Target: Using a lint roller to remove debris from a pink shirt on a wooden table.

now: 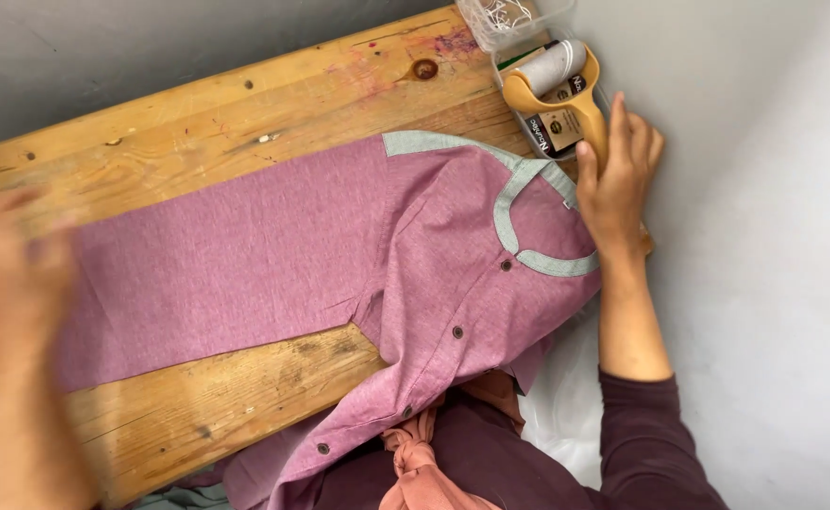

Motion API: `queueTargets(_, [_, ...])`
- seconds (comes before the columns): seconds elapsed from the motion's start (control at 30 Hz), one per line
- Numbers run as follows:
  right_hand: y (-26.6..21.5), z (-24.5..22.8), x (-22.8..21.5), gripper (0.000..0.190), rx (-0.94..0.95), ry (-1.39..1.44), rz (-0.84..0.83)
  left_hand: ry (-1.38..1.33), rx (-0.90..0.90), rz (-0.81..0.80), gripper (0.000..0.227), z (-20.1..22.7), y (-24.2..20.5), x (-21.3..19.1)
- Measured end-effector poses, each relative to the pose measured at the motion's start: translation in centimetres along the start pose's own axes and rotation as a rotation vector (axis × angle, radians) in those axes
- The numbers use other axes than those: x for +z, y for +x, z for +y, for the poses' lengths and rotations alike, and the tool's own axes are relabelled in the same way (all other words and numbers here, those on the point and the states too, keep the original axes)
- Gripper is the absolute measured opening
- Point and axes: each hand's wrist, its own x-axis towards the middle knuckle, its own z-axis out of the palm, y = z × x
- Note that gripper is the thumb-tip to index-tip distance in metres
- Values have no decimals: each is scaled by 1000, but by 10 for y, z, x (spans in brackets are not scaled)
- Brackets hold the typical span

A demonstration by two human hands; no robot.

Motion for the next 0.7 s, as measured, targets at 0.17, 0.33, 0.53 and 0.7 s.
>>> queueTargets(0.17, [-74,-35,-43,46,86,86,236,-138,75,-79,36,166,99,64])
queueTargets(0.33, [-210,-11,-12,59,565,312,412,-193,142,-356,45,233,141,128])
queueTargets(0.53, [-211,-29,-3,73,802,551,20,-585,61,-492,26,220,105,76])
queueTargets(0.7, [-275,-15,-7,38,607,366,-406,-468,-428,-342,31,151,-29,-68])
